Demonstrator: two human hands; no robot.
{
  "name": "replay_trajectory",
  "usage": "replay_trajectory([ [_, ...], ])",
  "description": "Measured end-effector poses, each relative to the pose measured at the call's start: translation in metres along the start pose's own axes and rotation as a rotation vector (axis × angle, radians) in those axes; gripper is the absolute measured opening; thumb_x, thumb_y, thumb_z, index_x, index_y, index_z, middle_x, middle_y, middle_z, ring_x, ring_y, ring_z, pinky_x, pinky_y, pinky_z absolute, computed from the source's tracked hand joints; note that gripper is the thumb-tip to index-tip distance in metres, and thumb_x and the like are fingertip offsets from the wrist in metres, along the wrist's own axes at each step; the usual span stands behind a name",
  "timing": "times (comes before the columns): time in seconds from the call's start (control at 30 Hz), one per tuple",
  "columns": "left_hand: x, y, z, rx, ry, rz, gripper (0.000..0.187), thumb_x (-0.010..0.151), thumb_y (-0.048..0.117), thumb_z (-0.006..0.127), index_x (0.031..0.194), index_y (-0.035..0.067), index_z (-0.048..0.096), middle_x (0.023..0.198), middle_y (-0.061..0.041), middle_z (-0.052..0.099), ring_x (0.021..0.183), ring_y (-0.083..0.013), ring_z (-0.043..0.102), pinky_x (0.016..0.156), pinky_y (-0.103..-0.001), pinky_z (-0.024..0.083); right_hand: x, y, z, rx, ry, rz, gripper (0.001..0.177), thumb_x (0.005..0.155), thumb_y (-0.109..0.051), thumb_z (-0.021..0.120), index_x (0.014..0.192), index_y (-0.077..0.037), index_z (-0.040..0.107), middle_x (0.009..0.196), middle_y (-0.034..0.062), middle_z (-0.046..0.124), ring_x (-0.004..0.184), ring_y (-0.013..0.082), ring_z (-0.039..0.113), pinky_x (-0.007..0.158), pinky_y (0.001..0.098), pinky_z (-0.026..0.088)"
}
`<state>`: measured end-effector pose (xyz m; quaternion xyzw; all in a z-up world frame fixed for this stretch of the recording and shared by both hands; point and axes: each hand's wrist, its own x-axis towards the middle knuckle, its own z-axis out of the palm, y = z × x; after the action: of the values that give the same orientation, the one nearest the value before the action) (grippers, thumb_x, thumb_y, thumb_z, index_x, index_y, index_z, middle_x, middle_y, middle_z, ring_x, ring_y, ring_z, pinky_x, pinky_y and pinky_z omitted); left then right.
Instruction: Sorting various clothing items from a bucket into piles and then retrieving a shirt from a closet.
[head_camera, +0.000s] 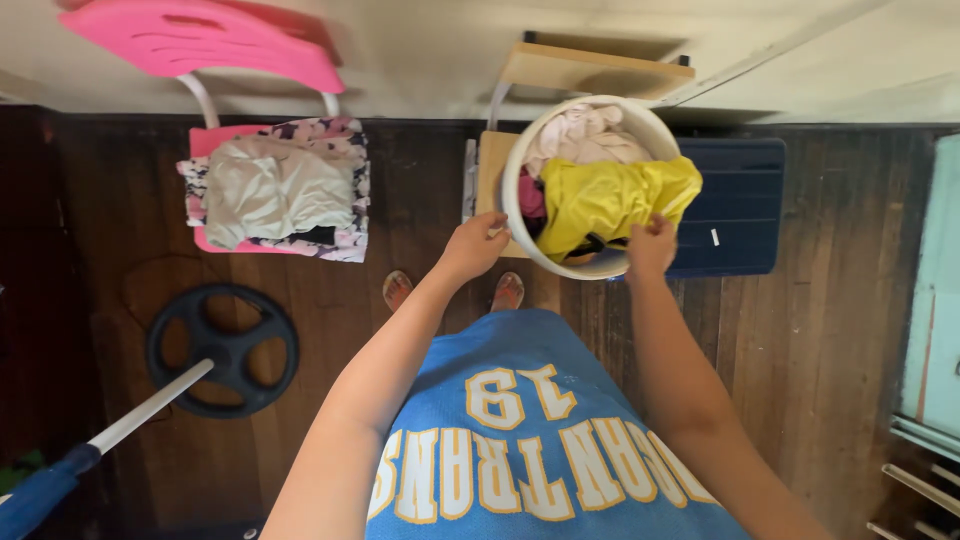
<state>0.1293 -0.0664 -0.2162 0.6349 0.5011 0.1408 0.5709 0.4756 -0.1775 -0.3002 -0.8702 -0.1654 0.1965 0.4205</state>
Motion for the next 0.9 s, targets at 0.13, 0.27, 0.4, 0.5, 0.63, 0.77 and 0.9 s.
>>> replay_trajectory([
  [0.13,0.012,0.008,0.043,0.001,-0.035,0.025,0.046,0.091,0.032,0.065,0.130,0.006,0.067,0.126,-0.018,0.070,0.104,-0.0308,0.073,0.093,-0.039,0.056,0.037,-0.007,-0.040,-0.294,0.171,-0.221,0.048,0.086,-0.017,0.086,0.126,-0.003,0.066,0.114,0.0141,0.058,0.097,0.0254,0.061,0.077,0.0393,0.055],
  [0.27,0.022,0.027,0.086,0.056,-0.070,0.030,0.047,0.092,0.031,0.065,0.131,0.006,0.066,0.126,-0.019,0.070,0.107,-0.0320,0.072,0.095,-0.040,0.054,0.055,-0.016,-0.049,-0.282,-0.129,0.110,0.068,0.079,-0.034,0.085,0.135,-0.009,0.056,0.113,0.0136,0.063,0.095,0.0303,0.062,0.071,0.0442,0.056],
  [0.4,0.024,0.039,0.124,-0.010,-0.095,0.034,0.046,0.090,0.029,0.066,0.128,0.003,0.066,0.125,-0.020,0.069,0.109,-0.0330,0.070,0.094,-0.041,0.054,0.074,-0.011,-0.046,-0.269,-0.037,-0.095,0.056,0.083,-0.042,0.085,0.124,-0.008,0.067,0.106,0.0135,0.072,0.094,0.0277,0.069,0.080,0.0387,0.054],
  [0.5,0.029,0.041,0.150,0.045,-0.095,0.066,0.044,0.090,0.029,0.067,0.124,0.003,0.069,0.121,-0.020,0.072,0.111,-0.0337,0.069,0.095,-0.041,0.054,0.095,-0.015,-0.044,-0.319,-0.106,-0.129,0.049,0.086,-0.044,0.085,0.109,-0.005,0.068,0.096,0.0117,0.073,0.089,0.0255,0.071,0.081,0.0371,0.054],
  [0.63,0.024,0.055,0.159,0.028,-0.129,0.059,0.042,0.090,0.028,0.065,0.123,0.002,0.070,0.116,-0.020,0.074,0.109,-0.0324,0.072,0.094,-0.040,0.056,0.123,-0.003,-0.036,-0.475,-0.122,-0.268,0.030,0.086,-0.029,0.078,0.099,-0.003,0.069,0.092,0.0122,0.072,0.088,0.0296,0.070,0.080,0.0395,0.055],
  [0.77,0.024,0.055,0.165,0.074,-0.093,0.111,0.048,0.088,0.032,0.070,0.125,0.003,0.068,0.116,-0.020,0.073,0.110,-0.0342,0.069,0.094,-0.041,0.054,0.077,-0.064,-0.034,0.046,-0.403,-0.231,0.015,0.089,-0.013,0.070,0.098,-0.002,0.067,0.088,0.0094,0.070,0.078,0.0228,0.069,0.070,0.0353,0.057],
  [0.9,0.018,0.088,0.143,0.032,0.137,0.425,0.069,0.083,0.031,0.080,0.135,-0.007,0.054,0.116,-0.029,0.066,0.107,-0.0421,0.064,0.090,-0.047,0.050,-0.016,-0.158,-0.055,0.693,-0.880,0.093,0.010,0.089,0.000,0.063,0.099,-0.003,0.063,0.088,0.0065,0.070,0.076,0.0177,0.072,0.069,0.0358,0.064],
])
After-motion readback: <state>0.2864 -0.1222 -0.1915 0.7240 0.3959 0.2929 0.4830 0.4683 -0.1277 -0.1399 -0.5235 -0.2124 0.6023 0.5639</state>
